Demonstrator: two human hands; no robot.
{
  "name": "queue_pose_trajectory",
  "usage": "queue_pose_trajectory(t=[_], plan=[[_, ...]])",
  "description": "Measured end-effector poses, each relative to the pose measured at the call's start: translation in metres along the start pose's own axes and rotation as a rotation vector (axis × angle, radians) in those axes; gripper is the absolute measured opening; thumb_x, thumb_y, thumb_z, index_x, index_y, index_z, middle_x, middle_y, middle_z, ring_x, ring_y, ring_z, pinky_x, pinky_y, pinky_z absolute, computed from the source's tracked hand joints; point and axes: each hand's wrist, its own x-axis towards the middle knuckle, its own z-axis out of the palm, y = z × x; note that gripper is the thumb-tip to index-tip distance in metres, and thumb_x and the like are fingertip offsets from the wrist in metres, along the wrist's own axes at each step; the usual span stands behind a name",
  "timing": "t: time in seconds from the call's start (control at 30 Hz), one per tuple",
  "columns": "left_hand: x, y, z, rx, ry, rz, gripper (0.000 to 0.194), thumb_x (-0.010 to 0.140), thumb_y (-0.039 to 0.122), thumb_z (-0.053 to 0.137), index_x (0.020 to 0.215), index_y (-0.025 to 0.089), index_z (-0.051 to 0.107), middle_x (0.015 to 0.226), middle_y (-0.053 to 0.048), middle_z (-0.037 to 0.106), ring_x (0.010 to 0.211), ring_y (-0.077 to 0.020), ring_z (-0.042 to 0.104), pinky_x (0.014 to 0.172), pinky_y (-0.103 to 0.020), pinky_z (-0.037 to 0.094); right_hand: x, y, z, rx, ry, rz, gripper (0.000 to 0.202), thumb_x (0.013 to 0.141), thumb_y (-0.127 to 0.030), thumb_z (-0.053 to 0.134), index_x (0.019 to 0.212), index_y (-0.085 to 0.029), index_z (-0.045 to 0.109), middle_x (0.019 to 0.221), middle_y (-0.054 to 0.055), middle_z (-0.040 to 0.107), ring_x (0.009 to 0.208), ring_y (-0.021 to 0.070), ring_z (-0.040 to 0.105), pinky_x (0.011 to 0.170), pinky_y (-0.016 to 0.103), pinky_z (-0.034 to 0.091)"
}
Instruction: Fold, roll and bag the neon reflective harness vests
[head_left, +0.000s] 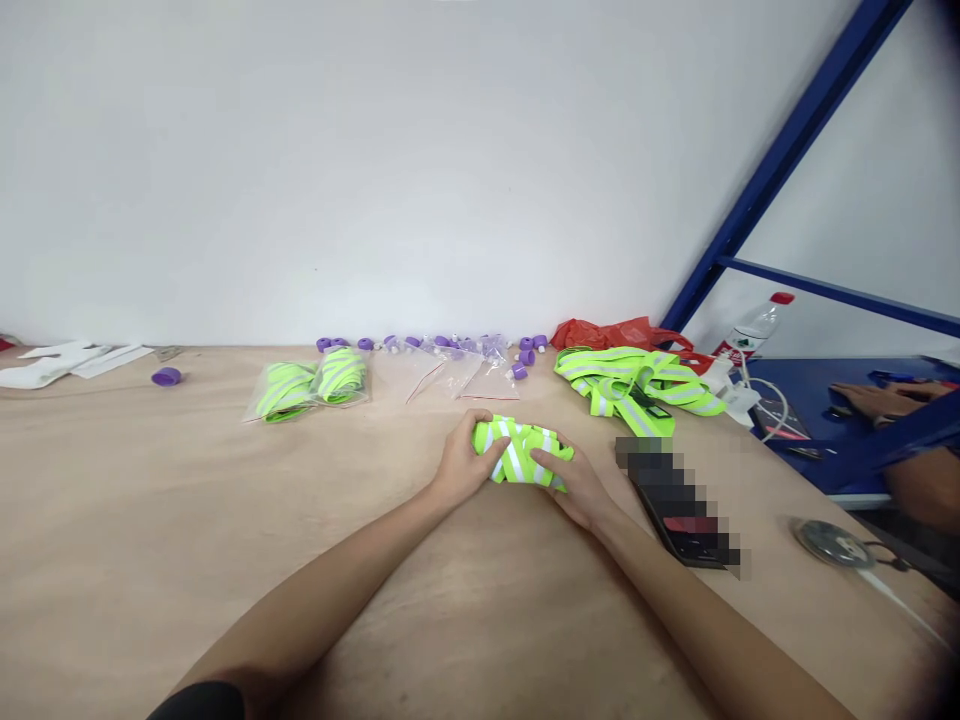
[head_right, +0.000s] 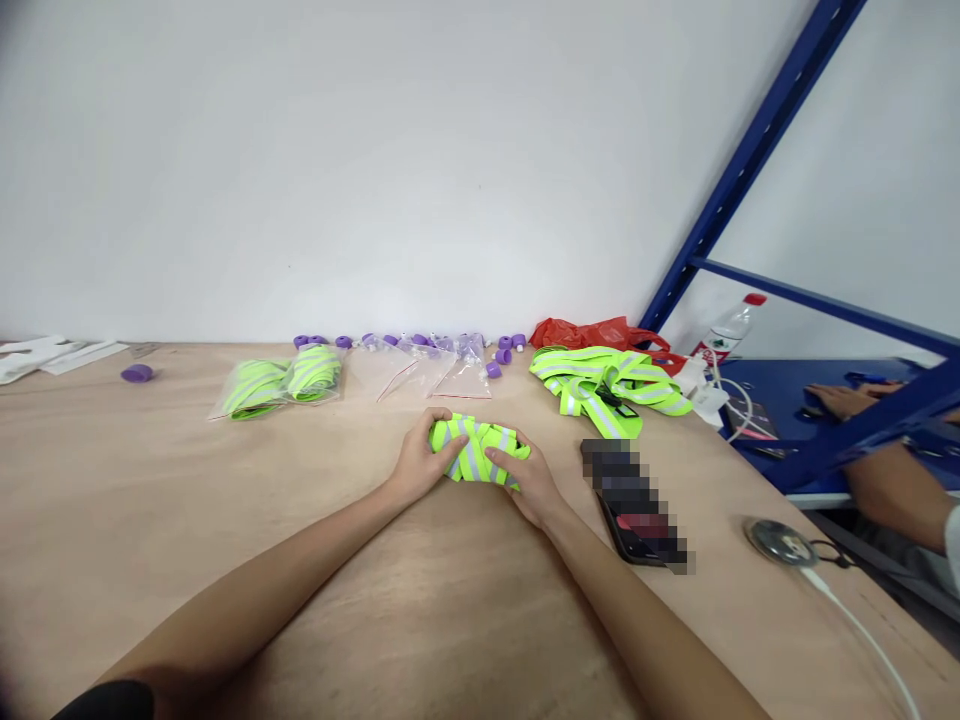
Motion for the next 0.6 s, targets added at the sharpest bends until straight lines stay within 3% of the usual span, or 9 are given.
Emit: queue_pose_trajectory(t=[0.2,0.43,0.6], plan=[[-0.0034,0.0058,-0.0001,-0.041,-0.056,-0.038,0.025,0.081,0.033,0.068,0.1,0.02,0.061,0.091,-0.001,0.068,0.077,-0.0177,0.061,0.071,-0.029,0.049,0.0012,0.0008,0.0009,-0.052,0.124,-0.023,0.051,0.045,-0.032,0.095,0.088,-0.018,0.072,0.081,0.003,0.076,0.073,0.0242,0.07,0.067,0.034,0.056],[-0.0027,0.0107,0.0021,-0.159,-0.096,-0.095,0.025,0.085,0.043,0.065,0.085,0.018,0.067,0.08,-0.002,0.069,0.074,-0.0178,0.062,0.066,-0.028,0.05,-0.004,-0.0008,-0.0022,-0.061,-0.013,0.0,0.049,0.052,-0.034,0.092,0.094,-0.021,0.069,0.085,0.002,0.074,0.074,0.0226,0.068,0.065,0.032,0.054],[-0.0006,0.007,0.0029,-0.249,-0.125,-0.113,0.027,0.086,0.045,0.065,0.085,0.018,0.068,0.092,-0.005,0.074,0.088,-0.0216,0.067,0.079,-0.032,0.053,-0.0025,0.0006,-0.0037,-0.061,-0.01,-0.01,0.048,0.053,-0.033,0.091,0.093,-0.022,0.067,0.079,-0.001,0.07,0.069,0.0198,0.064,0.062,0.03,0.05]])
